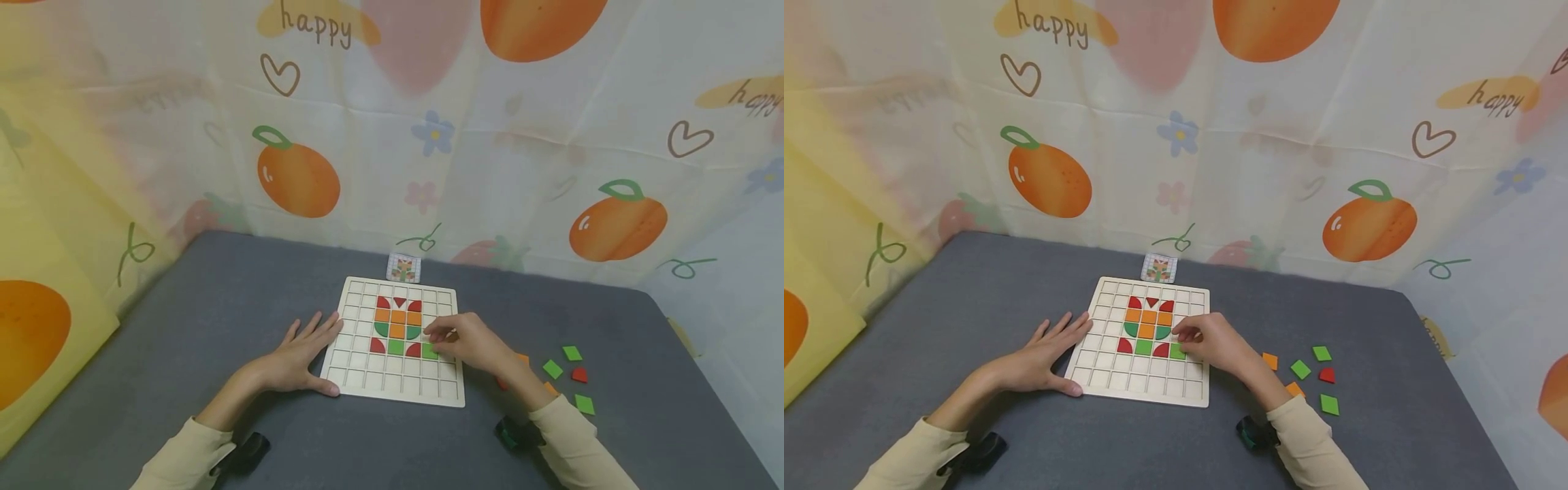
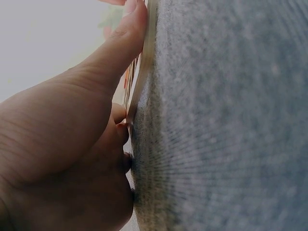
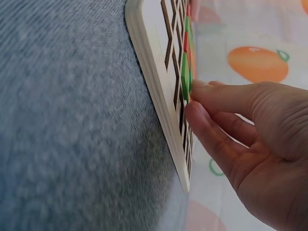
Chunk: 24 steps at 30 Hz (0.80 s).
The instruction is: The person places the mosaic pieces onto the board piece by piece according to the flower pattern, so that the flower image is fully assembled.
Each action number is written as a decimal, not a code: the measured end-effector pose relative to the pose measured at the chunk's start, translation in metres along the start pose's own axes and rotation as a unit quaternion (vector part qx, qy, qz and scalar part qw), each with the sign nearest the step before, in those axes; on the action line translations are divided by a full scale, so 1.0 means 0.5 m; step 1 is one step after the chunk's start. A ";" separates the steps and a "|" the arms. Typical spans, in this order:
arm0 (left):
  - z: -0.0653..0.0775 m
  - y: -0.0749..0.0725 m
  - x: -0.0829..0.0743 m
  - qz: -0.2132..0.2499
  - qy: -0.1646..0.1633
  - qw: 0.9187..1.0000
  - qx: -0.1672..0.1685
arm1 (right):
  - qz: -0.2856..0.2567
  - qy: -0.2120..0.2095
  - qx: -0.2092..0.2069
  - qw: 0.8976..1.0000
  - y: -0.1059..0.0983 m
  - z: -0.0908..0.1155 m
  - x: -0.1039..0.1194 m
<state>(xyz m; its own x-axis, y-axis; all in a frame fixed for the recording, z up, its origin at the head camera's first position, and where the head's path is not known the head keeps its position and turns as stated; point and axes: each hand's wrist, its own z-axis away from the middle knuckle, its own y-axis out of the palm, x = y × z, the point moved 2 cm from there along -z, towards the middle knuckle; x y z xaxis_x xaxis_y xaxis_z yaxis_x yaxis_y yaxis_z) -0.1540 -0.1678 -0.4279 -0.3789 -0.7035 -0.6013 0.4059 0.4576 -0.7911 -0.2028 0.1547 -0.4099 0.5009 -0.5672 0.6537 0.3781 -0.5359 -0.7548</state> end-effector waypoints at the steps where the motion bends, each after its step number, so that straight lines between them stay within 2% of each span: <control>1: 0.000 0.000 0.000 0.000 -0.001 1.000 0.001 | 0.003 0.002 -0.005 1.000 -0.002 0.003 -0.002; 11: -0.005 0.001 0.002 -0.002 -0.001 1.000 0.003 | 0.036 0.048 -0.039 0.997 -0.050 0.046 -0.044; 24: -0.002 -0.001 0.003 -0.001 0.001 1.000 0.005 | 0.076 0.060 -0.053 0.994 -0.119 0.120 -0.087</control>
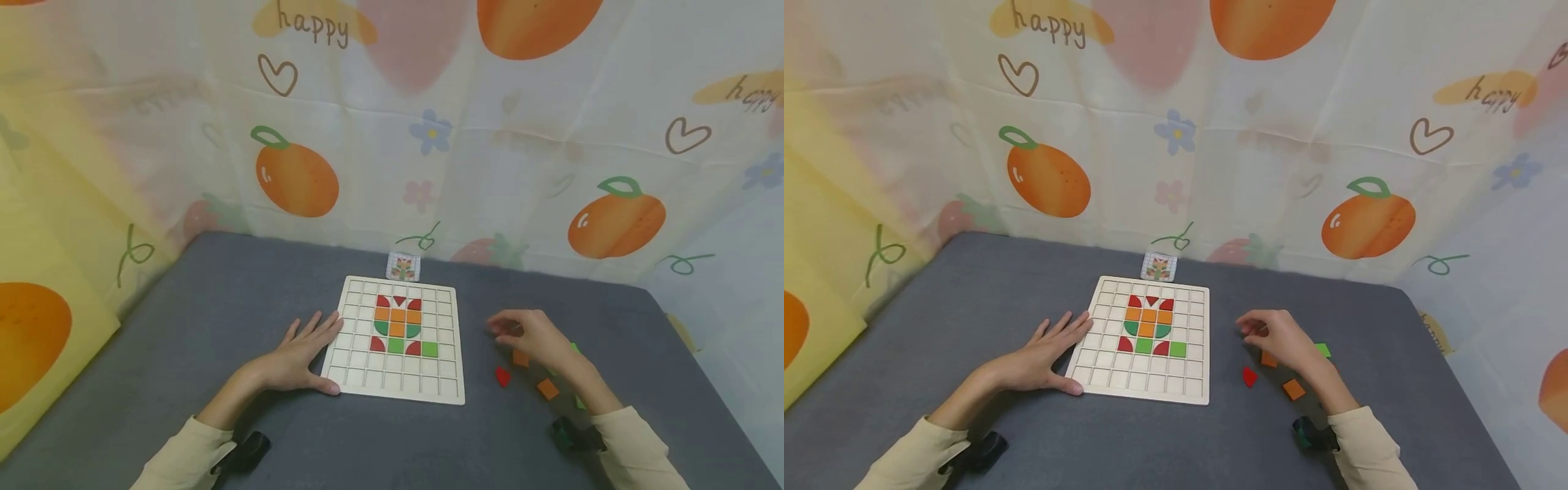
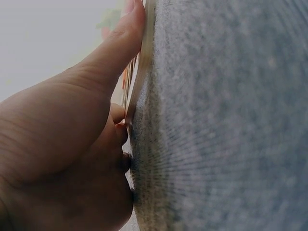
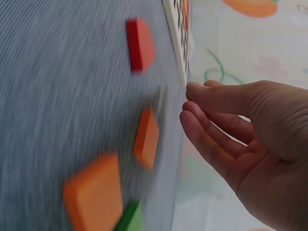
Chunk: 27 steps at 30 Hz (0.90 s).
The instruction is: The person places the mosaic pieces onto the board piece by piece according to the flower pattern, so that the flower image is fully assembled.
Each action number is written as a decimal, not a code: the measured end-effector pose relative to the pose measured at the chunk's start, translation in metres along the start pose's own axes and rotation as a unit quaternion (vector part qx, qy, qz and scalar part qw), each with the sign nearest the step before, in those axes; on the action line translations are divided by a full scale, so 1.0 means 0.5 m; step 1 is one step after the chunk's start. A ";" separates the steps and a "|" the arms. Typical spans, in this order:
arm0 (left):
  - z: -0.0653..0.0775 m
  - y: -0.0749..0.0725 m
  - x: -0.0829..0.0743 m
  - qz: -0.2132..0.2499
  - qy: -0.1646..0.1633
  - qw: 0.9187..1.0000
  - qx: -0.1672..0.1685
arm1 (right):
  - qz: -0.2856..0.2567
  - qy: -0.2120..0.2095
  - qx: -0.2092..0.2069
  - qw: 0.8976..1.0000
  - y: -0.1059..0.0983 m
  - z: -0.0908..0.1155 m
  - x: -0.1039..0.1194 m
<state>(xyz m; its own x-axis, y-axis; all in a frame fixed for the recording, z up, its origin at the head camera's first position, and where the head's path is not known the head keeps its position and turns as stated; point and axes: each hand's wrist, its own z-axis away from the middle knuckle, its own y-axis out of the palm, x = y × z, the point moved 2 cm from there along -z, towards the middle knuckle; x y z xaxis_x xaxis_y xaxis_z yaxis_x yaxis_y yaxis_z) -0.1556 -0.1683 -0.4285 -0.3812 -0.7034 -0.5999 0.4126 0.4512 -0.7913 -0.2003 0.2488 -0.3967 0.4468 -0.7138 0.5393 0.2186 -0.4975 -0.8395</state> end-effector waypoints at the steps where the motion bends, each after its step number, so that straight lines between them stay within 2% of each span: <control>1: 0.000 0.000 0.001 0.000 0.001 1.000 0.000 | 0.005 0.002 -0.001 1.000 -0.004 0.006 -0.006; 5: -0.001 0.002 0.003 0.000 0.001 1.000 0.000 | 0.009 0.018 -0.003 1.000 -0.022 0.029 -0.034; 15: -0.003 0.001 0.003 -0.004 0.001 1.000 0.002 | 0.039 0.064 -0.051 0.996 -0.085 0.085 -0.120; 19: -0.003 -0.003 -0.001 -0.001 0.001 1.000 0.000 | 0.045 0.080 -0.045 0.995 -0.101 0.111 -0.144; 24: -0.002 -0.005 -0.003 0.001 -0.003 1.000 0.000 | 0.034 0.073 -0.014 0.997 -0.108 0.140 -0.160; 27: -0.002 -0.004 -0.002 0.003 -0.006 1.000 0.005 | 0.025 0.072 -0.012 0.997 -0.106 0.152 -0.166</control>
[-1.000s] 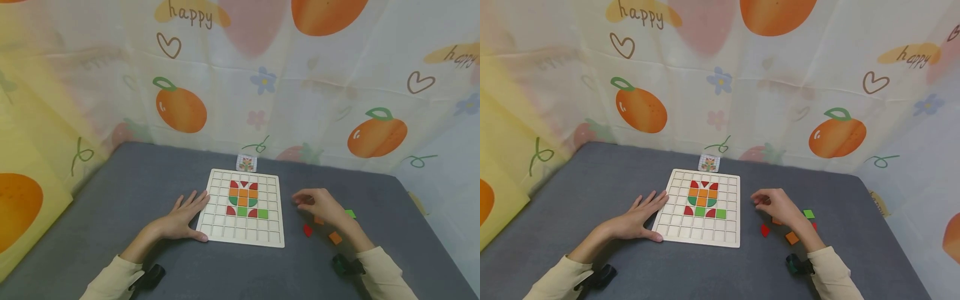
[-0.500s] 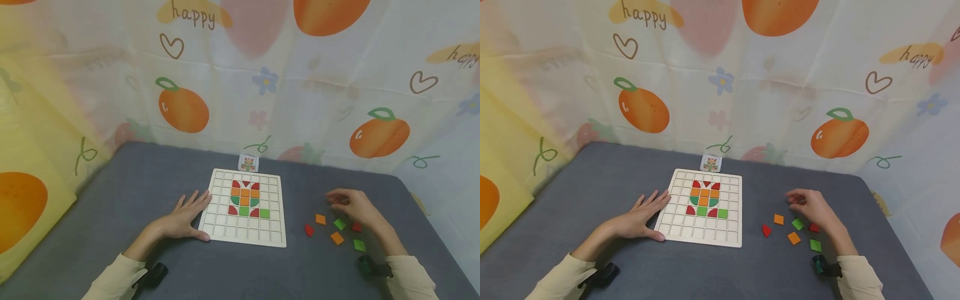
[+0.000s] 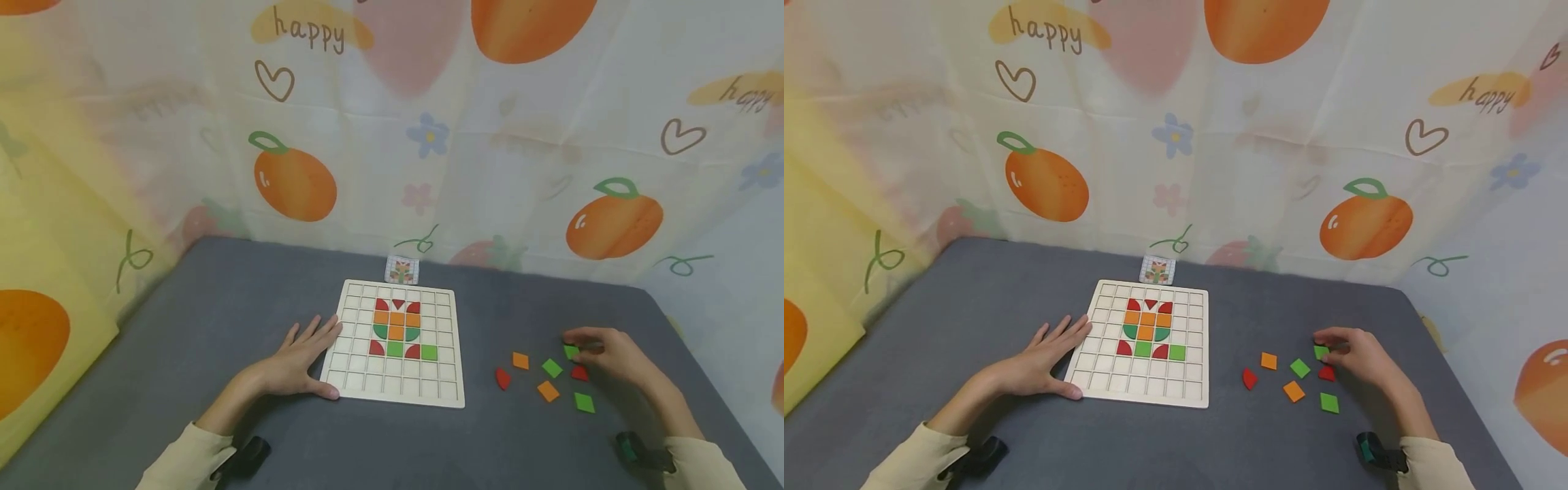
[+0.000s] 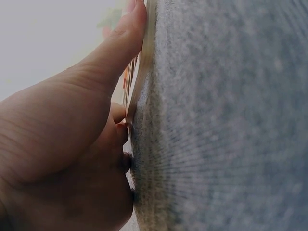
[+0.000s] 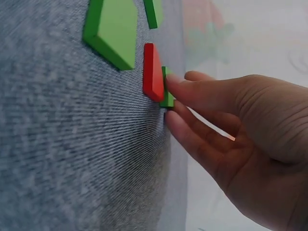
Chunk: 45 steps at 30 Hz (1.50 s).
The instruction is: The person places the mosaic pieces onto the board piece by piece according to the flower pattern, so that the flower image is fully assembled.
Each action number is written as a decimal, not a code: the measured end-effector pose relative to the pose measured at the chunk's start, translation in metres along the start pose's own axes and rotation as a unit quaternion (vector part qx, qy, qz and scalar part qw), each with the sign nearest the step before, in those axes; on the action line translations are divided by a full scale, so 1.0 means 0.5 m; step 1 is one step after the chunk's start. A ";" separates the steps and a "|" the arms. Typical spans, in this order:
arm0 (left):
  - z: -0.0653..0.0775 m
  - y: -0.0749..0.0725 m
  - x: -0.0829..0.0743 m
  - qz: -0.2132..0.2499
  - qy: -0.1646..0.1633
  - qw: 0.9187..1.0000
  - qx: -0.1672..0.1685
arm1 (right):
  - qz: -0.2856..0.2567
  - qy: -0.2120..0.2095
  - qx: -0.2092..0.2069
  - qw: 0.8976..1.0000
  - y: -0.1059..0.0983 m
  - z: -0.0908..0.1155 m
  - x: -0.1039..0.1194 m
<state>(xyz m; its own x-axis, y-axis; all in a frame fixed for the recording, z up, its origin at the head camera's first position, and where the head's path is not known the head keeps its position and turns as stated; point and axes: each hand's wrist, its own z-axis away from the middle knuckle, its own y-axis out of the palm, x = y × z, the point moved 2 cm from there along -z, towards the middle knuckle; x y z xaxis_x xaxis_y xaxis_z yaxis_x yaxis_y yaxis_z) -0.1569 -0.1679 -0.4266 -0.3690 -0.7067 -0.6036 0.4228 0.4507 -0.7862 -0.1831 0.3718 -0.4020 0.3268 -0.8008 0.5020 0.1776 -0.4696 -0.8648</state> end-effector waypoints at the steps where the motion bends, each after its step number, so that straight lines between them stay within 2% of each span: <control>1: 0.000 0.001 0.000 0.001 0.000 1.000 0.001 | -0.001 0.003 -0.003 1.000 0.001 0.003 -0.002; 7: -0.003 -0.001 0.000 -0.001 0.008 1.000 -0.005 | 0.004 0.031 -0.029 0.999 0.009 0.008 -0.002; 13: -0.002 -0.001 0.001 -0.005 0.007 1.000 -0.005 | 0.025 0.028 -0.056 0.998 0.009 -0.001 0.007; 23: -0.001 -0.001 0.003 -0.002 0.002 1.000 -0.002 | 0.023 0.039 -0.055 0.997 0.008 -0.022 0.041; 33: -0.001 0.006 0.006 -0.002 0.006 1.000 -0.005 | 0.026 0.004 -0.054 0.998 0.023 -0.057 0.081; 45: 0.002 0.004 0.005 -0.001 0.004 1.000 -0.005 | -0.013 -0.020 -0.032 0.999 0.055 -0.114 0.136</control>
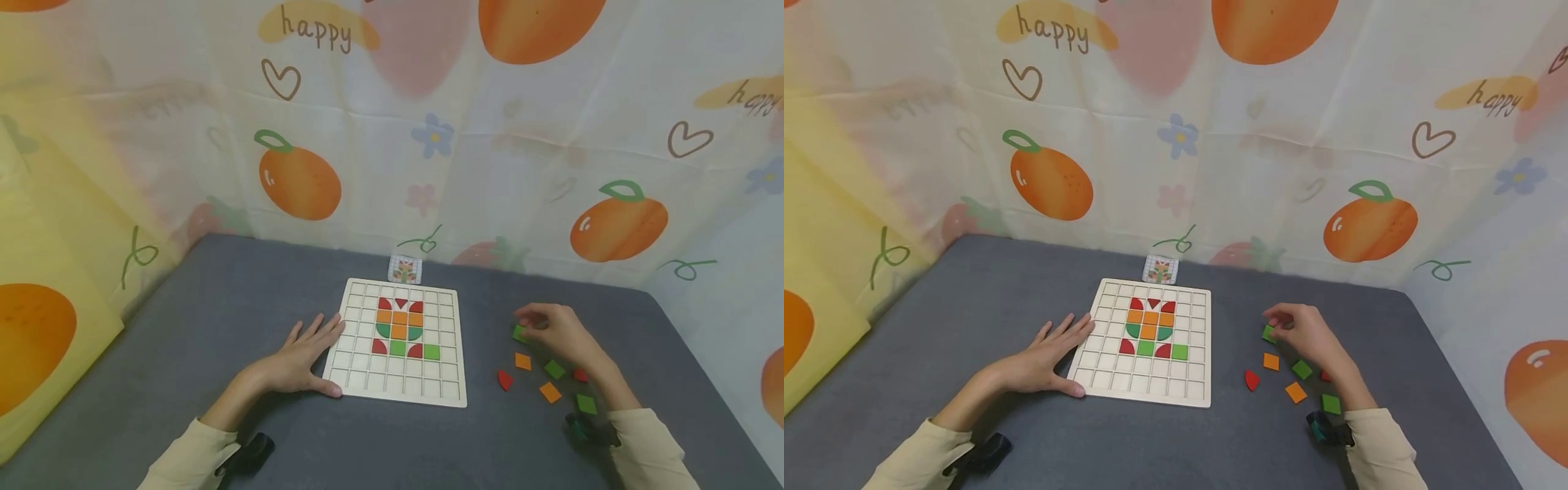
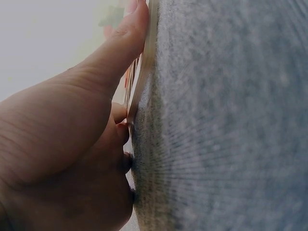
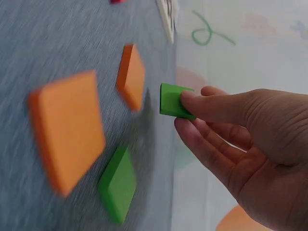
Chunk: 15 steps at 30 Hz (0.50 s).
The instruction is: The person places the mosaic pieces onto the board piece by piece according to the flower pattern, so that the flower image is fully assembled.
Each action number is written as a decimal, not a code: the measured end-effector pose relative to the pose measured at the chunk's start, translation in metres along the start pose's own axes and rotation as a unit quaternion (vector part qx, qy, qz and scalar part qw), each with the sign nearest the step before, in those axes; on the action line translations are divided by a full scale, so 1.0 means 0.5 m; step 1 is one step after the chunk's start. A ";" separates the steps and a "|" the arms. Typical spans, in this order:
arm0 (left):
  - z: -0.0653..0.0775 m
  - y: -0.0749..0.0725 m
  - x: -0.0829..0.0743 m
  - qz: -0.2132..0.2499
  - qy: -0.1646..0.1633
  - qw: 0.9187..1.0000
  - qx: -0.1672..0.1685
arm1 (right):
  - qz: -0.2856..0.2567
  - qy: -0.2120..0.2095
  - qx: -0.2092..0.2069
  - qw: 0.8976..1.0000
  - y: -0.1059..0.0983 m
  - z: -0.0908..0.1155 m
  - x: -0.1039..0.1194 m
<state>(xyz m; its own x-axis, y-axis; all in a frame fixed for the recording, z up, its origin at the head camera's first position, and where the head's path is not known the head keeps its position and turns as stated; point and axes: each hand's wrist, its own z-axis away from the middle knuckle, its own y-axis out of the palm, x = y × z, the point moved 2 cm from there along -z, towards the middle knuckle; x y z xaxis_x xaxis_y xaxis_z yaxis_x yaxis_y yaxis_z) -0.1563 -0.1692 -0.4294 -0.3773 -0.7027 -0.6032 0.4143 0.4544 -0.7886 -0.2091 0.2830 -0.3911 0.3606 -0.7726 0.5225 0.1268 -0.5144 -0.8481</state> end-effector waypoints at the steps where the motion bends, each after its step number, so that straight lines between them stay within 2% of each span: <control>1: 0.000 0.000 0.000 -0.001 0.000 1.000 0.000 | -0.004 -0.003 0.001 1.000 0.002 -0.006 0.006; 11: 0.001 0.002 0.000 -0.001 0.003 1.000 -0.003 | -0.020 -0.042 0.016 0.999 0.037 -0.053 0.060; 15: 0.001 0.002 0.000 0.000 0.003 1.000 -0.003 | -0.025 -0.043 0.019 0.999 0.050 -0.063 0.076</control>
<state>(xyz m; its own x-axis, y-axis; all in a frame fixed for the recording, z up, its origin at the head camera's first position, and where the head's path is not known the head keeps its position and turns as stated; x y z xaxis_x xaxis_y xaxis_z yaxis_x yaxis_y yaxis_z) -0.1553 -0.1688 -0.4303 -0.3826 -0.6996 -0.6035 0.4092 0.4573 -0.7896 -0.2214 0.2292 -0.3898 0.4312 -0.7107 0.5558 0.1801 -0.5358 -0.8249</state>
